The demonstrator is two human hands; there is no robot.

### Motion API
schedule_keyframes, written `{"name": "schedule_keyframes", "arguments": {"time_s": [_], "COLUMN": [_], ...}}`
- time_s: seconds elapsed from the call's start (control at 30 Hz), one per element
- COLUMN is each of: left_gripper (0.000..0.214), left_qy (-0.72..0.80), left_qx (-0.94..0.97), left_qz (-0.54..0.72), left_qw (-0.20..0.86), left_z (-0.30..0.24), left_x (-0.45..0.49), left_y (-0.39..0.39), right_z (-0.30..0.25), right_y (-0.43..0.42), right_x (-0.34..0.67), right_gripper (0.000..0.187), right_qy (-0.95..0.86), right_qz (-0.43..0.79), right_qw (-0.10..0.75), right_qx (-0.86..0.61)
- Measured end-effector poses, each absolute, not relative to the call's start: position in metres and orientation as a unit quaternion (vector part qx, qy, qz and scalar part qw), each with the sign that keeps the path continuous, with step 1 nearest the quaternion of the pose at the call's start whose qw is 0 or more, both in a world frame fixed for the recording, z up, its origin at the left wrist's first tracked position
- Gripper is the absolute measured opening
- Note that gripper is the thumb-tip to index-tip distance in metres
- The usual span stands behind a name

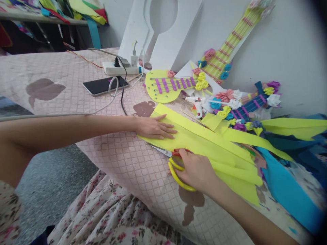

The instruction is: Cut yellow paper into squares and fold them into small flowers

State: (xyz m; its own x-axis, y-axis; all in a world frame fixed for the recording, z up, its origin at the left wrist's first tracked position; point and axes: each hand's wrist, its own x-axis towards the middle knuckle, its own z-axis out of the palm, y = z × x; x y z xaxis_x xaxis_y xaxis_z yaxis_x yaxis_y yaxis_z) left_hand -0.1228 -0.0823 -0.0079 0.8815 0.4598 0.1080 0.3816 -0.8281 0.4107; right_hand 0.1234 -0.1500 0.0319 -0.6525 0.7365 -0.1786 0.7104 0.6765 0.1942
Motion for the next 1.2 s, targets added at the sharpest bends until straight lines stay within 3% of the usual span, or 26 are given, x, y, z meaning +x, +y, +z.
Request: {"name": "schedule_keyframes", "arguments": {"time_s": [1.2], "left_gripper": [0.045], "left_qy": [0.25], "left_qx": [0.945], "left_qz": [0.113], "left_qw": [0.178], "left_z": [-0.009], "left_x": [-0.14], "left_y": [-0.081], "right_z": [0.03], "right_y": [-0.148], "right_x": [0.108], "right_gripper": [0.038], "right_qy": [0.917], "right_qz": [0.072], "right_qw": [0.131], "right_qx": [0.371]}}
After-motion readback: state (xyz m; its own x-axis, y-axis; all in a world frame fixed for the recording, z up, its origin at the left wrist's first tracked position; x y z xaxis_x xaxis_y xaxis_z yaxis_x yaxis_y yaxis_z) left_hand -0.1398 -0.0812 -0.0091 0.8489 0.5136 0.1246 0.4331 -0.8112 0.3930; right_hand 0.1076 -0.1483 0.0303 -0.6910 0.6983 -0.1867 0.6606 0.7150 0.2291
